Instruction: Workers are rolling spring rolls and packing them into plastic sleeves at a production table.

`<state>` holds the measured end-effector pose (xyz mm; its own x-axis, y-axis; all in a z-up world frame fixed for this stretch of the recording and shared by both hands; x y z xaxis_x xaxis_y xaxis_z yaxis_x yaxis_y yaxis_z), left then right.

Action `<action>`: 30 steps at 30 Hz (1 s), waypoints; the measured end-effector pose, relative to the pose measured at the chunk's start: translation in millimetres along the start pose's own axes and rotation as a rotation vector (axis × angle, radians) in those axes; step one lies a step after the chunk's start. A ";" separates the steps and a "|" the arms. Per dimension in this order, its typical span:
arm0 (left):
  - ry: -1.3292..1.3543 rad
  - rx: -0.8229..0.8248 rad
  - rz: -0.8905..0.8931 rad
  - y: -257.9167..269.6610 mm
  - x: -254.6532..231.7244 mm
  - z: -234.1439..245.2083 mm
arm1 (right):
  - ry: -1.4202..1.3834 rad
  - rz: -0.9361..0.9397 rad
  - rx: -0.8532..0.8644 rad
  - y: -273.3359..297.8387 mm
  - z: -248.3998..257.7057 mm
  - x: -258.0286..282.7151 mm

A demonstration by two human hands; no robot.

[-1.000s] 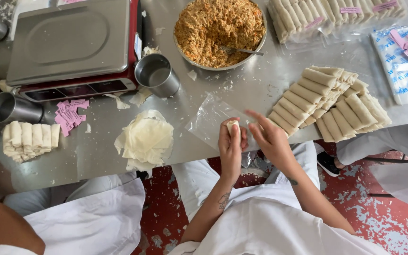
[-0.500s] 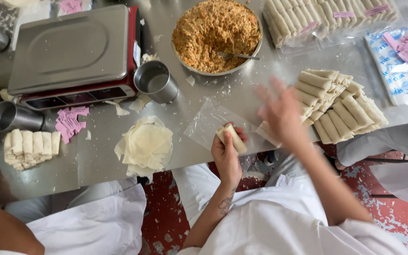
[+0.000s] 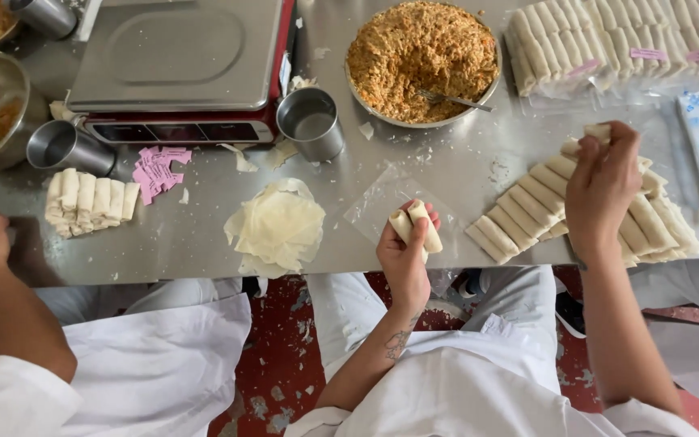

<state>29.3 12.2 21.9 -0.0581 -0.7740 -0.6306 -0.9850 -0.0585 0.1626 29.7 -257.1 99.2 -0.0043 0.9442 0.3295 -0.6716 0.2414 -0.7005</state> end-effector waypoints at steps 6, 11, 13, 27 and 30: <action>-0.024 0.027 -0.026 0.2 11.1 -0.3 | -0.408 -0.253 0.310 41.2 -33.2 75.7; -0.041 0.007 -0.060 1.2 5.6 0.2 | -0.637 -0.220 0.556 53.3 -47.4 102.6; -0.037 -0.003 -0.075 -3.7 15.2 8.9 | -0.840 -0.291 0.545 52.4 -42.7 124.1; -0.045 0.010 -0.075 2.2 15.7 -5.7 | -1.039 -0.006 0.469 60.0 -35.1 157.5; -0.045 0.021 -0.077 1.5 19.3 -2.6 | -1.012 0.030 0.473 58.4 -33.6 153.3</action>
<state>27.2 -4.5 11.9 0.0112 -0.7382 -0.6744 -0.9900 -0.1031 0.0965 14.7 -90.8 87.5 -0.4815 0.2788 0.8309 -0.8746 -0.0916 -0.4761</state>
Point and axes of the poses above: each hand's wrist, its own y-axis away from the middle knuckle, its own z-axis out of the back of the hand, x = y × z, the point moved 5 cm from there along -y, towards the middle knuckle, and after that the axes turned 9 degrees about y, right-handed, at the moved point
